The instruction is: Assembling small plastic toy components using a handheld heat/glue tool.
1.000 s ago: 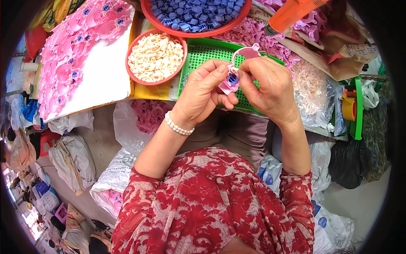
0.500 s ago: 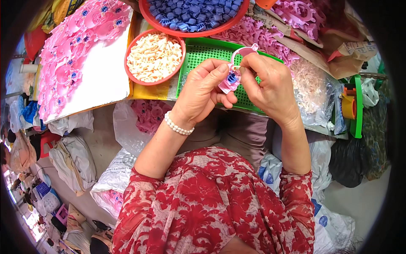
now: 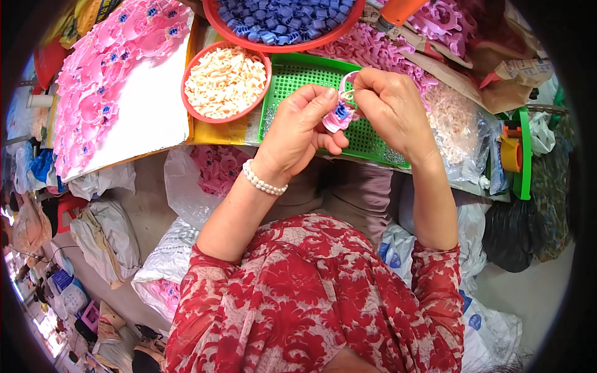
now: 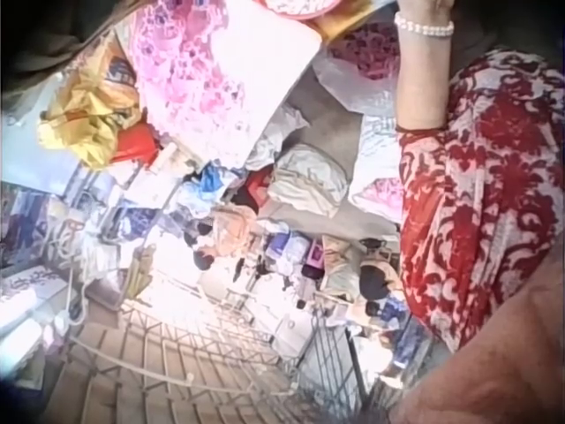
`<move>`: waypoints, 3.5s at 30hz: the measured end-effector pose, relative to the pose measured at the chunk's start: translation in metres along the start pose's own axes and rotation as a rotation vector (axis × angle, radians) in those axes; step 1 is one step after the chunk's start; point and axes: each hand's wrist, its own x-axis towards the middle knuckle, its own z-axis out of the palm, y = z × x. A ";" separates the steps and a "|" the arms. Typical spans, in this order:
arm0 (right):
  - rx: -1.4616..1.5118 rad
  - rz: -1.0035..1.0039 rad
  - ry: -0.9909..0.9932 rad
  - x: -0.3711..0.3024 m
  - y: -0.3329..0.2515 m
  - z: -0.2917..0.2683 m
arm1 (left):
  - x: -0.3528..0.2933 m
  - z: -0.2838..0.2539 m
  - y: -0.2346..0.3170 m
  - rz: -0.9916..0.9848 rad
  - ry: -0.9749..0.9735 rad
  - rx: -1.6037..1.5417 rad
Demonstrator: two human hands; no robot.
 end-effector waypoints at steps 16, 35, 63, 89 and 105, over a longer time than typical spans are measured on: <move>-0.025 -0.110 0.003 0.004 -0.001 0.003 | 0.002 -0.005 0.000 0.001 -0.023 -0.080; -0.438 -0.542 0.148 -0.006 -0.002 -0.002 | 0.000 -0.008 0.001 0.014 -0.120 -0.138; -0.217 -0.253 0.200 -0.011 -0.015 0.010 | -0.003 -0.004 -0.002 0.100 -0.086 -0.087; -0.510 -0.472 0.152 -0.025 -0.016 -0.009 | -0.004 -0.002 -0.004 0.105 -0.086 -0.065; -0.513 -0.546 0.153 -0.019 -0.009 0.005 | -0.005 0.008 -0.011 0.148 0.080 0.016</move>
